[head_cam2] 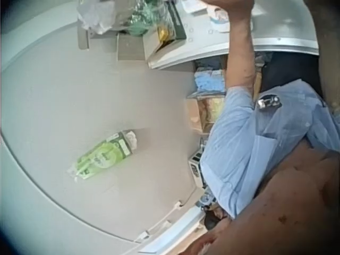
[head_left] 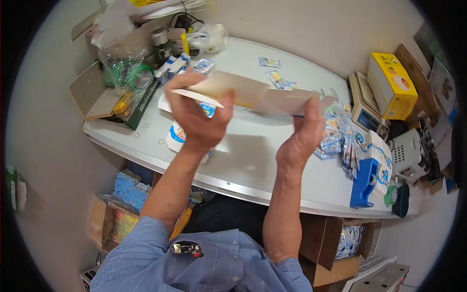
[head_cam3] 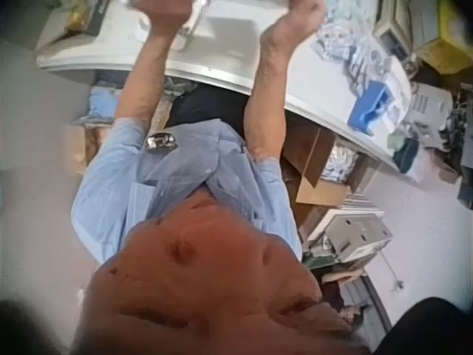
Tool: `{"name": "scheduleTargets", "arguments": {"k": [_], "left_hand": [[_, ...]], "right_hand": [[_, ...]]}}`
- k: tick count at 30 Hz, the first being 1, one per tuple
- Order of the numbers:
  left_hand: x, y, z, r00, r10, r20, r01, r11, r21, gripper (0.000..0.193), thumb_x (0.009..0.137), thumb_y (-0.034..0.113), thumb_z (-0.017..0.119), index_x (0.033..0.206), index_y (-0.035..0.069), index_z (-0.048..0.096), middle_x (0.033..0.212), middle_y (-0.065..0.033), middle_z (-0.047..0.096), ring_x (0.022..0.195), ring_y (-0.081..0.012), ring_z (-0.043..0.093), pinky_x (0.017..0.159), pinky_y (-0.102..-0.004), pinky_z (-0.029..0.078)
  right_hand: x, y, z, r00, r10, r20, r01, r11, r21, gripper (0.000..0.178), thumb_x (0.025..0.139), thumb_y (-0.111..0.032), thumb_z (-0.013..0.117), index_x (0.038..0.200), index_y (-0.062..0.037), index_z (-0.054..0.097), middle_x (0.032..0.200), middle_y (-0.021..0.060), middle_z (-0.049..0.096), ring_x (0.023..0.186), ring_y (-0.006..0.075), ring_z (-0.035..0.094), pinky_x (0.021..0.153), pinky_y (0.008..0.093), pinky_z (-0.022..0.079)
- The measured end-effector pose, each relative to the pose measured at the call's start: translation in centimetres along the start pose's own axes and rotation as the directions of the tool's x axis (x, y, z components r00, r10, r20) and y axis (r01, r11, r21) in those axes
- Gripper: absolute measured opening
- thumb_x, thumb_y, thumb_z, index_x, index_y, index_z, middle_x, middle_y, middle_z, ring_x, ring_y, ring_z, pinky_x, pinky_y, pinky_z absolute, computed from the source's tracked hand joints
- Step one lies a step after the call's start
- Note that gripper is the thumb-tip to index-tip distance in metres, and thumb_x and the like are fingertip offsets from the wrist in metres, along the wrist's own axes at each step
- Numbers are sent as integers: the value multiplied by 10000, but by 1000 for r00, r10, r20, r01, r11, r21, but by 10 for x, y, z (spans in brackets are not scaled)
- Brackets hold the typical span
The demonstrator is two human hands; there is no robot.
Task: Folding and stacking cardboard boxes for product packaging.
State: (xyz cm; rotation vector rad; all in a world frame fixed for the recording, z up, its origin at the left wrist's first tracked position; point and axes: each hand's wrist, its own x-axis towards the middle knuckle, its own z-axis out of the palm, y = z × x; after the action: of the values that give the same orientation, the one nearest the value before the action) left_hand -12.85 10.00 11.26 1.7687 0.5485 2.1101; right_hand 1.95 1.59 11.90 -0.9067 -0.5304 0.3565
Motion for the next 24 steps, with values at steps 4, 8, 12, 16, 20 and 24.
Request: {"name": "scheduleTargets", "arguments": {"k": [4,8,12,16,20,24], "left_hand": [[-34,-10,32,975,71,211,-35,985,-169,512,753,109,704,1172,5,430,1142,-104,461,1024,-241,540,1166,-566,297],[-71,-9,38,945,-87,317,139,979,-146,526,743,93,714,1178,1,431,1111,-133,462,1015,-241,521,1143,-490,320],[-94,14,46,904,-233,360,293,948,-124,504,746,20,720,1159,7,432,1119,-127,454,1041,-206,479,978,-359,397],[-91,29,32,814,-437,383,481,876,-21,521,757,50,767,1149,16,425,1103,-109,446,1009,-175,488,934,-322,425],[-105,8,25,863,-455,221,449,890,81,570,742,101,823,1137,7,422,1042,-109,475,916,-189,511,792,-331,460],[-109,6,35,851,-481,210,492,870,-5,500,751,70,823,1081,21,451,1033,-105,482,899,-175,501,765,-311,444]], "right_hand": [[4,2,-69,993,-112,26,109,989,96,303,1012,-278,586,1161,-15,598,1176,84,593,1176,188,492,1081,366,324],[-17,12,-106,996,-84,18,86,991,-103,360,989,-264,599,1236,-2,598,1222,87,577,1152,177,495,1072,347,332],[-33,15,-129,993,-68,-93,61,995,-80,332,1008,-243,557,1221,11,567,1215,108,567,1139,183,513,1036,338,383],[-42,23,-127,991,-1,-131,-12,995,-103,319,1019,-242,544,1208,15,555,1204,116,569,1110,186,533,1011,340,412],[-49,21,-113,998,-18,-59,3,969,-246,367,996,-229,576,1254,29,540,1205,127,564,1130,193,517,1017,334,403],[-61,28,-101,1000,-26,9,27,961,-274,458,966,-211,652,1316,41,498,1252,140,552,1159,224,522,1042,348,400]]}}
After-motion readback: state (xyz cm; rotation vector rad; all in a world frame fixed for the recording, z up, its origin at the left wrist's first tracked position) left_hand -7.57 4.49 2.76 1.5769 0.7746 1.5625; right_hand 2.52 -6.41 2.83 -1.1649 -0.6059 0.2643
